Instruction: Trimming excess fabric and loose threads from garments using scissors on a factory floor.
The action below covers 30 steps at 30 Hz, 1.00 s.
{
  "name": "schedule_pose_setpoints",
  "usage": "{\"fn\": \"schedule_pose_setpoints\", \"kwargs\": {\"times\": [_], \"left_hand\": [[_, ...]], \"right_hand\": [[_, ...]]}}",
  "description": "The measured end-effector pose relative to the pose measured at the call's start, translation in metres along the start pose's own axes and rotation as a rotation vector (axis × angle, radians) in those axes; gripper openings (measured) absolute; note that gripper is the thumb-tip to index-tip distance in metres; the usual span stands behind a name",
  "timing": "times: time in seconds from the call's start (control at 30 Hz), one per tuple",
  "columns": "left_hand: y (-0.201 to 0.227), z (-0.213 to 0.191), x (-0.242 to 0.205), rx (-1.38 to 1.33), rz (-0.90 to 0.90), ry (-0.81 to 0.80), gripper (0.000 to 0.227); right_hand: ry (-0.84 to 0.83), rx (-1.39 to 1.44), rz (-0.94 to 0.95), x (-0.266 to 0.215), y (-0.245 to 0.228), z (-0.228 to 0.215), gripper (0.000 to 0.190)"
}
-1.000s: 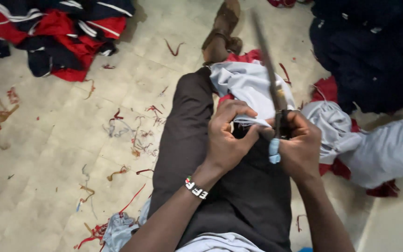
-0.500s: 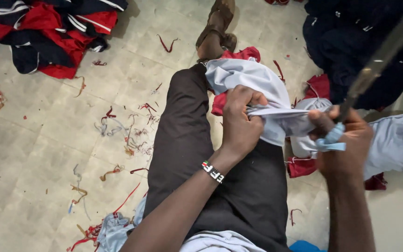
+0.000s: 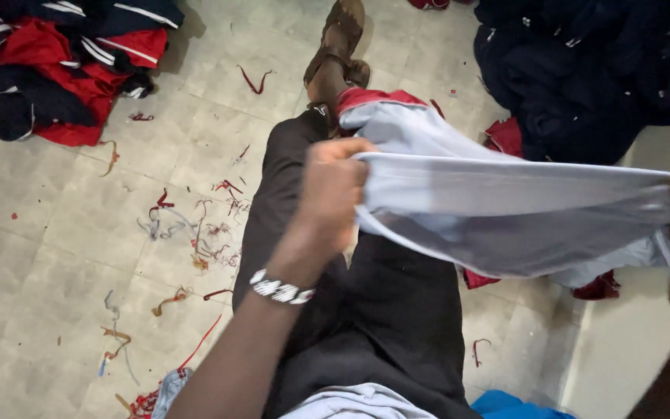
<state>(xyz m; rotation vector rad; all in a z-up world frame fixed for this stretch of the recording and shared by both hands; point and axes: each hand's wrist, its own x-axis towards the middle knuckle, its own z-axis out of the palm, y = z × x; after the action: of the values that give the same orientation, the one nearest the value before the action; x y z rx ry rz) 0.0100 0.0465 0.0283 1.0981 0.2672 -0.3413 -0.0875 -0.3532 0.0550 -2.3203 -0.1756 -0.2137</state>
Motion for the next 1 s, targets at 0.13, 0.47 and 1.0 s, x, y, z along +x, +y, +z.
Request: {"fn": "schedule_pose_setpoints", "kwargs": {"times": [0.13,0.47,1.0], "left_hand": [[0.04,-0.057,-0.026,-0.072,0.072,0.05,0.018],[-0.026,-0.158,-0.068,0.572,-0.073,0.5,0.027],[0.01,-0.099,-0.006,0.861,0.513,0.271,0.009]], "right_hand": [[0.018,0.05,0.001,0.067,-0.092,0.071,0.024],[-0.5,0.276,0.458,0.108,-0.179,0.227,0.022],[-0.79,1.625,0.93,-0.063,-0.042,0.161,0.059]]}}
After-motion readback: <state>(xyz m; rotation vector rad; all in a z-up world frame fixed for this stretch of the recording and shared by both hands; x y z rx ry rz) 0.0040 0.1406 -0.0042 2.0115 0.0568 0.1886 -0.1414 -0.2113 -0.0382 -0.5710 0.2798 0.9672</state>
